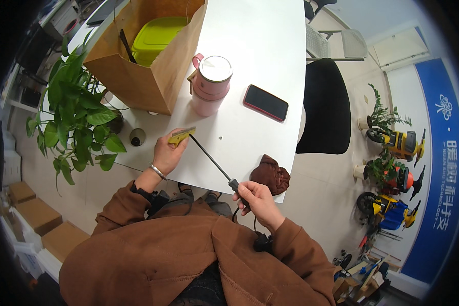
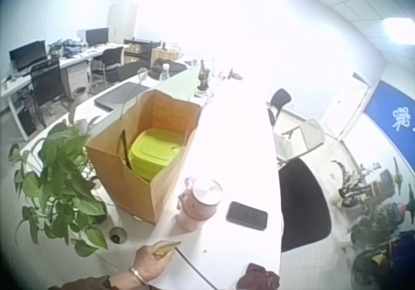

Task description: The person assembles a yellow handheld tool by inserting a metal rod into its head and tightening it with a screwdriver. They repeatedly adjust the rod and re-tighten the screw while holding the tool over a white desk.

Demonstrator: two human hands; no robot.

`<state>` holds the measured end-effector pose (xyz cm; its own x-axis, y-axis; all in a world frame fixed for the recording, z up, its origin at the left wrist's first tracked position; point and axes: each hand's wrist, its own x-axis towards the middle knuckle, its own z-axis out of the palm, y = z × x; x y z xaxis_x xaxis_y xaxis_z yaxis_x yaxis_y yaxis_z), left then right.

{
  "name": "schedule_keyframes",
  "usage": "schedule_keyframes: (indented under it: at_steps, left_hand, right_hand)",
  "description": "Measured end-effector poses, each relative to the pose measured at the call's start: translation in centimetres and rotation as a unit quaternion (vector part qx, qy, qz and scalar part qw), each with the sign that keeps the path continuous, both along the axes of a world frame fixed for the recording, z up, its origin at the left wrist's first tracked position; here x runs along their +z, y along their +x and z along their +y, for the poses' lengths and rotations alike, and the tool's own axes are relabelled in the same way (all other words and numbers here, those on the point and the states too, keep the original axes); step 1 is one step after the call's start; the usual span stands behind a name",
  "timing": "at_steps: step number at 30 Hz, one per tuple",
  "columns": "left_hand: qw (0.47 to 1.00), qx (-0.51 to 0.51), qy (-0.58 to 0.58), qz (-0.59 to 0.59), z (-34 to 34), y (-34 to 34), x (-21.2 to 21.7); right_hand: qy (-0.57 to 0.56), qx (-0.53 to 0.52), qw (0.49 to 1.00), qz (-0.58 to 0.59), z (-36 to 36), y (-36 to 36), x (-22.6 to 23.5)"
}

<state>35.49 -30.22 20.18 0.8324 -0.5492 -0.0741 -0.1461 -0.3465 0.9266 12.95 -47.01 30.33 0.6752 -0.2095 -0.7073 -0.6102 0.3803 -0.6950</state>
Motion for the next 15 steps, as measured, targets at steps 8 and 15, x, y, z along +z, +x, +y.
schedule_keyframes:
  at_steps: [8, 15]
  left_hand:
    - [0.991, -0.011, -0.046, 0.126, -0.5, -0.4, -1.1]
    - [0.982, -0.016, -0.087, 0.164, -0.7, -0.4, -2.0]
  right_hand:
    - [-0.167, 0.06, 0.984, 0.026, 0.2, 0.0, 1.5]
    - [-0.178, 0.051, 0.983, 0.017, 0.3, 0.0, 2.4]
